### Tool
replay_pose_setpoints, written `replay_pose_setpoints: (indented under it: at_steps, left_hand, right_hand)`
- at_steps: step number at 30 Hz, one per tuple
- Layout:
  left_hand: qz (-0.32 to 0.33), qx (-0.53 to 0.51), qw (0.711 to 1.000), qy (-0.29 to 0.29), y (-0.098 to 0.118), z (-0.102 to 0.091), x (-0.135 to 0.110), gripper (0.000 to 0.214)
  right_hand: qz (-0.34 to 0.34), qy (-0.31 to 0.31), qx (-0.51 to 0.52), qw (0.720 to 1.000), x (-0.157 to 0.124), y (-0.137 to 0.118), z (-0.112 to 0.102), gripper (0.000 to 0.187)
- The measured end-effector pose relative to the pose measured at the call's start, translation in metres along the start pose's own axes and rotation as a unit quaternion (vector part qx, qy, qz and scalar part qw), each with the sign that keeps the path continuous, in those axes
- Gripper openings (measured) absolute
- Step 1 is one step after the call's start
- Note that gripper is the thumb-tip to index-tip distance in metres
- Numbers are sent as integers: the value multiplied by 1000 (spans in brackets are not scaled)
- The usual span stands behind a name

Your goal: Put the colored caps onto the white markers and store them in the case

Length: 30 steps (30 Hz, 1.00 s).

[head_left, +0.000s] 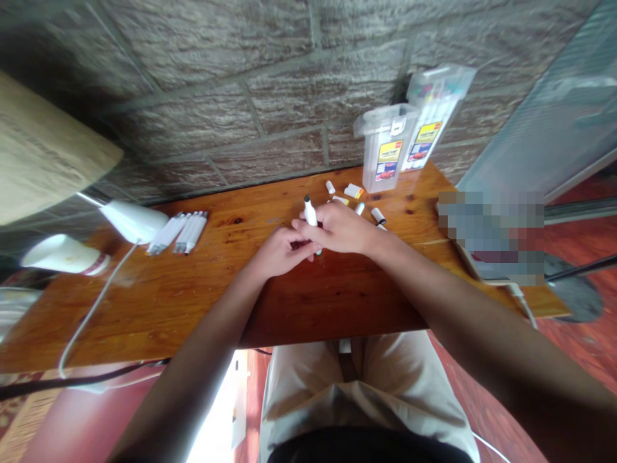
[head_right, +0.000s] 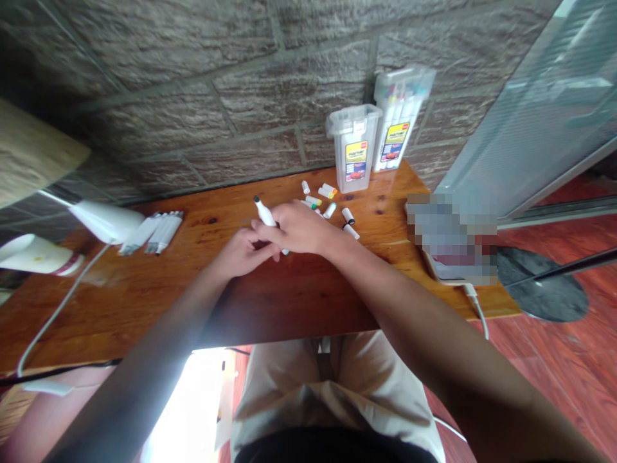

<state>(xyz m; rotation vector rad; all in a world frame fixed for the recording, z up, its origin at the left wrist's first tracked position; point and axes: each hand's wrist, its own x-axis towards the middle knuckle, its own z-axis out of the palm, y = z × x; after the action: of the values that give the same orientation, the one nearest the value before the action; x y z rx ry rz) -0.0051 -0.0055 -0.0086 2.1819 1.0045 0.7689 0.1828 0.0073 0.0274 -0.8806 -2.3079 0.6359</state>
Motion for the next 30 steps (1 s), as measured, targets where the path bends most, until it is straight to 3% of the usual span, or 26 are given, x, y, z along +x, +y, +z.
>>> replay_pose_setpoints:
  at_steps: [12,22,30]
  left_hand:
    - [23,-2,1000,4,-2,1,-1,36]
    - [-3,6,1000,6,-3,5,-3,40]
    - [11,87,992,87,-5,3,-2,32]
  right_hand:
    - [-32,-114,82,989,4,4,-9,51]
    - [-15,-109,87,990,2,7,-5,51]
    - [-31,-38,168,985,0,31,4,42]
